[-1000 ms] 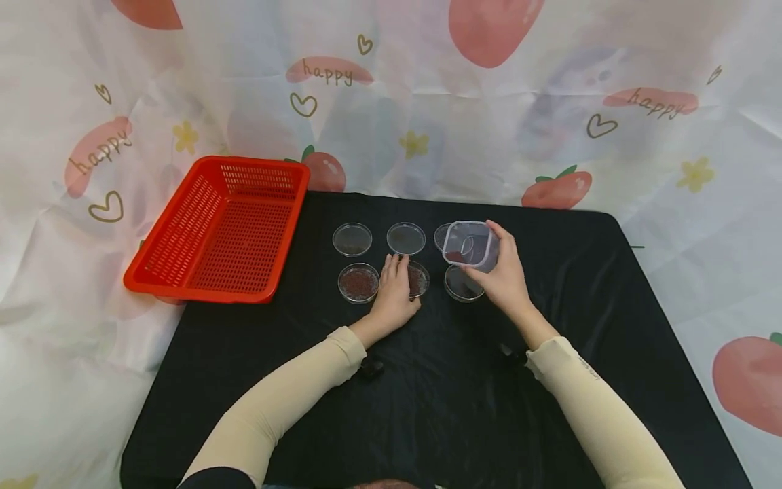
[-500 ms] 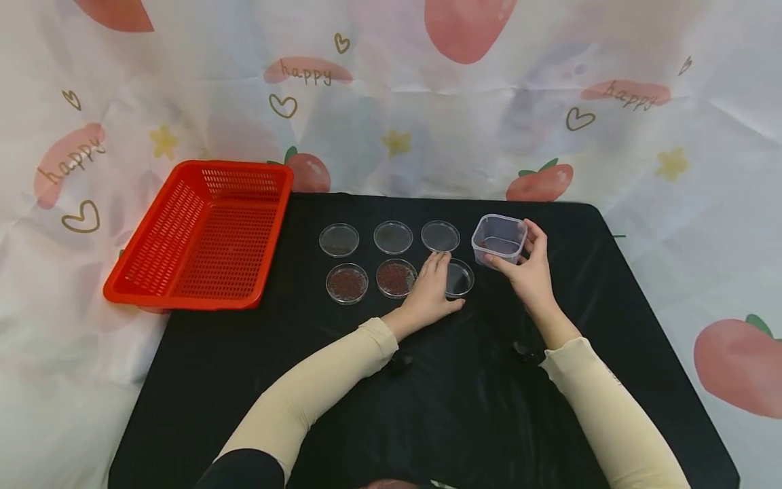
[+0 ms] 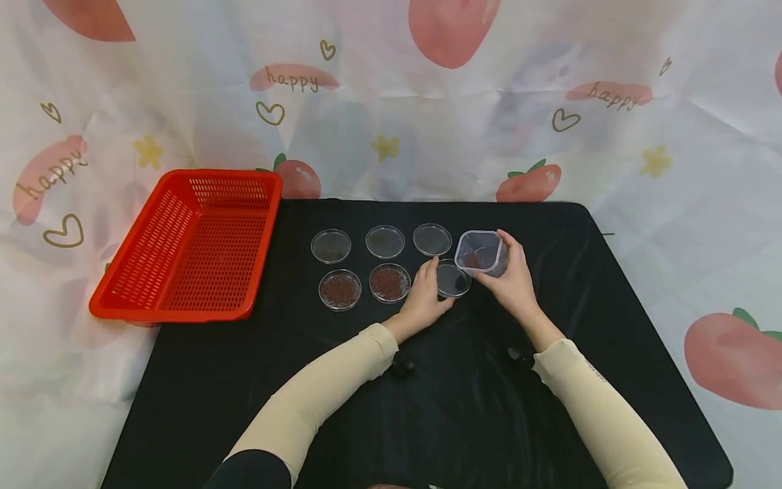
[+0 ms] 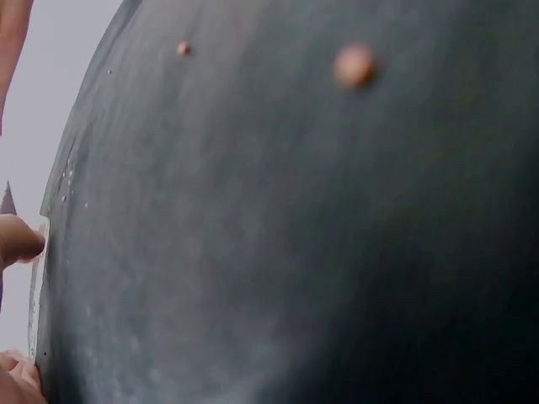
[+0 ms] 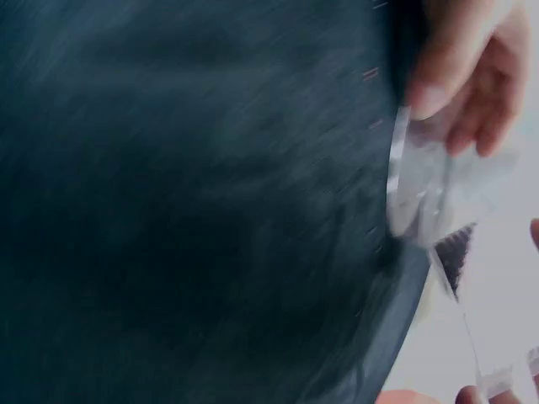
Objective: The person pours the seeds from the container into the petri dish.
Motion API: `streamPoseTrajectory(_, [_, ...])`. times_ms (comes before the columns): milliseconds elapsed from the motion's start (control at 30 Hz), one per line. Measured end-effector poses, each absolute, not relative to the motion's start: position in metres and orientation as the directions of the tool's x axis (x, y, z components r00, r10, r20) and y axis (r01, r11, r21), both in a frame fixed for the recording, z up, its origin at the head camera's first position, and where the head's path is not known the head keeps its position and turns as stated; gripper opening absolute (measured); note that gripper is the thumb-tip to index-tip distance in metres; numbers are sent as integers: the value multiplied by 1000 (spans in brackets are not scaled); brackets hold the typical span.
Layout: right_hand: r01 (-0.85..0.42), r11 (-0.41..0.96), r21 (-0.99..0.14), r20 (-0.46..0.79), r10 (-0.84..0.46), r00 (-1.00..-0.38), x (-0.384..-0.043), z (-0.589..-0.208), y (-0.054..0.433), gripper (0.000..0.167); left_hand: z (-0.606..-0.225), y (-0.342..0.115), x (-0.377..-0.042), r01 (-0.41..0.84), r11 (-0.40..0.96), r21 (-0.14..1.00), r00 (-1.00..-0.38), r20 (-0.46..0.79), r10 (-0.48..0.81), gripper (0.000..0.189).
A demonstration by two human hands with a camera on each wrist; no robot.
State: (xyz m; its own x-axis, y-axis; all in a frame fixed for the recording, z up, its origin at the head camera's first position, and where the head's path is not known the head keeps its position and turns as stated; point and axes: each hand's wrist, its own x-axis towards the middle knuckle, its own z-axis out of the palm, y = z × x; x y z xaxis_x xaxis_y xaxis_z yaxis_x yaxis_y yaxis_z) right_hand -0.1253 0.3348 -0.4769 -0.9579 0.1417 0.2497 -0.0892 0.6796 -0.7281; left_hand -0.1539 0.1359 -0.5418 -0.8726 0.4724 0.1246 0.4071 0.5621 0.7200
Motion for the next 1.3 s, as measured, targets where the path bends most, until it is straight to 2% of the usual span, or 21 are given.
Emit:
streamPoseTrajectory(200, [-249,854,-458,372,-71,-926,-125,-482,337,97,-545,134,-157,415,519,747,-869,157,469,94])
streamPoseTrajectory(300, [-320,886,-334,417,-166,-894,-124,-483,336,96,-546,133,-157,411,509,756,-869,156,470,94])
streamPoseTrajectory(467, [-399,894,-205,463,-271,-844,-125,-482,333,92,-547,128,-157,428,497,755,-860,170,482,94])
streamPoseTrajectory(1067, [-514,857,-21,490,-439,-753,-127,-476,323,88,-542,121,-155,423,500,756,-845,130,519,91])
streamPoseTrajectory(1300, [-536,844,8,460,-479,-748,-125,-474,321,83,-541,119,-154,422,488,764,-842,131,523,90])
